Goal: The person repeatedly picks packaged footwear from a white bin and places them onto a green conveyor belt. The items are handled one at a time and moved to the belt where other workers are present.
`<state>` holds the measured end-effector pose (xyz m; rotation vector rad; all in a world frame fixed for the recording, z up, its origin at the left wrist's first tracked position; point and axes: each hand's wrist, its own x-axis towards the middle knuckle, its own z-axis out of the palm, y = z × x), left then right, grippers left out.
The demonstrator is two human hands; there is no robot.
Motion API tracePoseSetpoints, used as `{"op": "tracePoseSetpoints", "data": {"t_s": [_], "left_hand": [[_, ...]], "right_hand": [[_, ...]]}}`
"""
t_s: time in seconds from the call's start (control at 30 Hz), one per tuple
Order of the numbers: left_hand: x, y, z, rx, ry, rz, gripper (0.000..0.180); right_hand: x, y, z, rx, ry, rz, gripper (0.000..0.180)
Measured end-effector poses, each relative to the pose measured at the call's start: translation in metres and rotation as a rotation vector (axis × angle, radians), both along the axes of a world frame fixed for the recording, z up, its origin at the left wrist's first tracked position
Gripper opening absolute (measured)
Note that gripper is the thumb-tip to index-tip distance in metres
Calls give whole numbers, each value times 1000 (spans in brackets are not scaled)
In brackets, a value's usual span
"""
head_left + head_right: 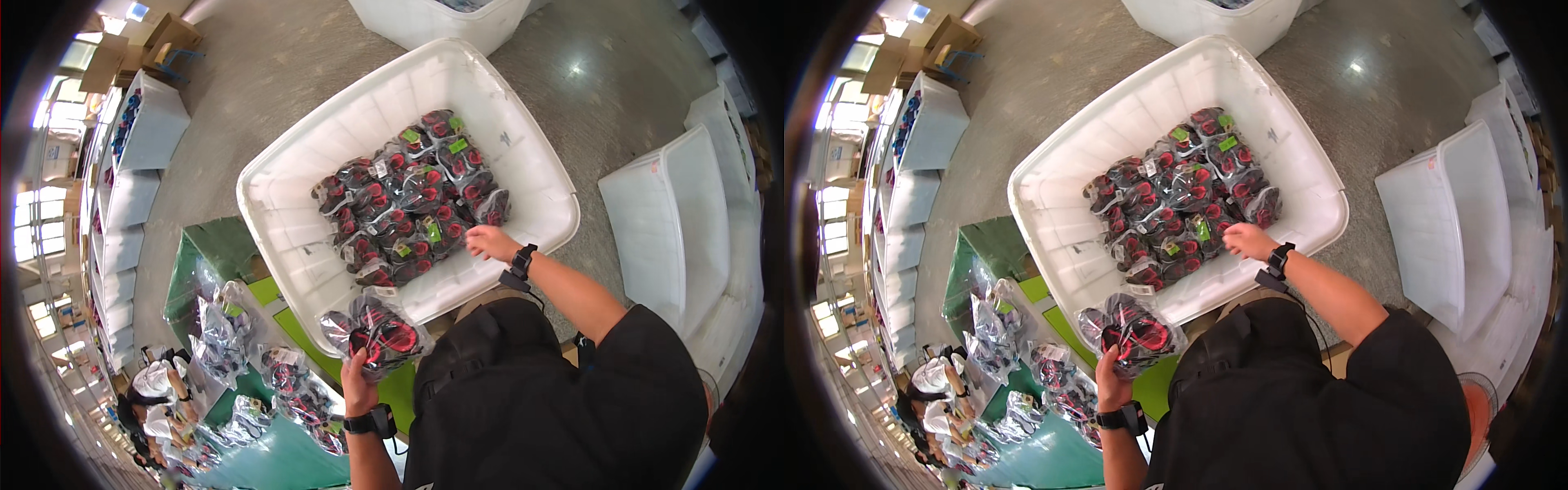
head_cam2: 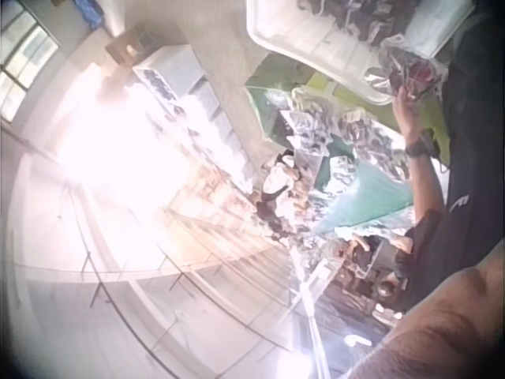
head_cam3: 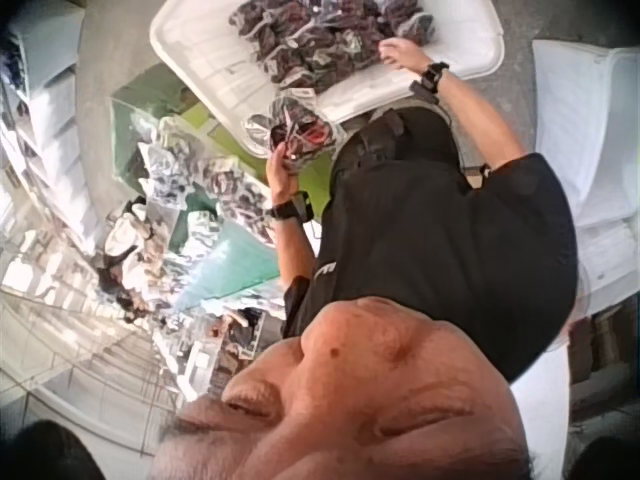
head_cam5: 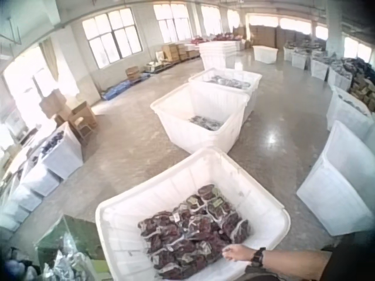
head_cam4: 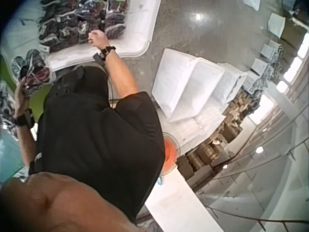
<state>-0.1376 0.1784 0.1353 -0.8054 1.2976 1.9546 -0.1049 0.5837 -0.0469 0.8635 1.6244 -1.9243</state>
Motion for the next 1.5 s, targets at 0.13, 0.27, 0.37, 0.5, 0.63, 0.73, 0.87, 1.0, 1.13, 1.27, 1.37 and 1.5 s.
{"op": "tracePoseSetpoints", "data": {"t_s": [0.13, 0.27, 0.37, 0.5, 0.63, 0.73, 0.87, 1.0, 1.13, 1.27, 1.37, 1.5], "left_hand": [[4, 6, -5, 78, -42, 5, 27], [5, 11, -4, 58, -89, 26, 31], [6, 15, 0, 217, -85, 47, 35], [8, 17, -2, 212, -144, 132, 41], [14, 25, -21, 138, -123, 149, 47], [19, 27, -31, 106, -119, 122, 44], [21, 27, -33, 114, -102, 96, 43], [14, 27, -30, 157, -108, 71, 45], [7, 31, -33, 284, -56, 28, 49], [21, 21, -42, -32, -136, 44, 51], [49, 1, -54, -368, 4, -24, 49], [91, -47, -70, -493, -20, -8, 47]], "right_hand": [[-37, -53, 44, -174, 128, 339, 52], [-64, -95, 77, -169, 199, 549, 59], [-79, -116, 97, -290, 125, 528, 70], [-77, -132, 117, -460, 58, 532, 91], [-65, -152, 122, -398, 74, 391, 111], [-60, -148, 116, -435, 10, 345, 105], [-61, -137, 107, -505, 6, 403, 78], [-70, -128, 98, -394, 53, 524, 88], [-69, -137, 93, -429, 39, 452, 83], [-72, -134, 82, -261, -139, 397, 45], [-68, -120, 62, -237, -56, 241, 26], [-67, -89, 12, -137, -180, 69, 19]]}}
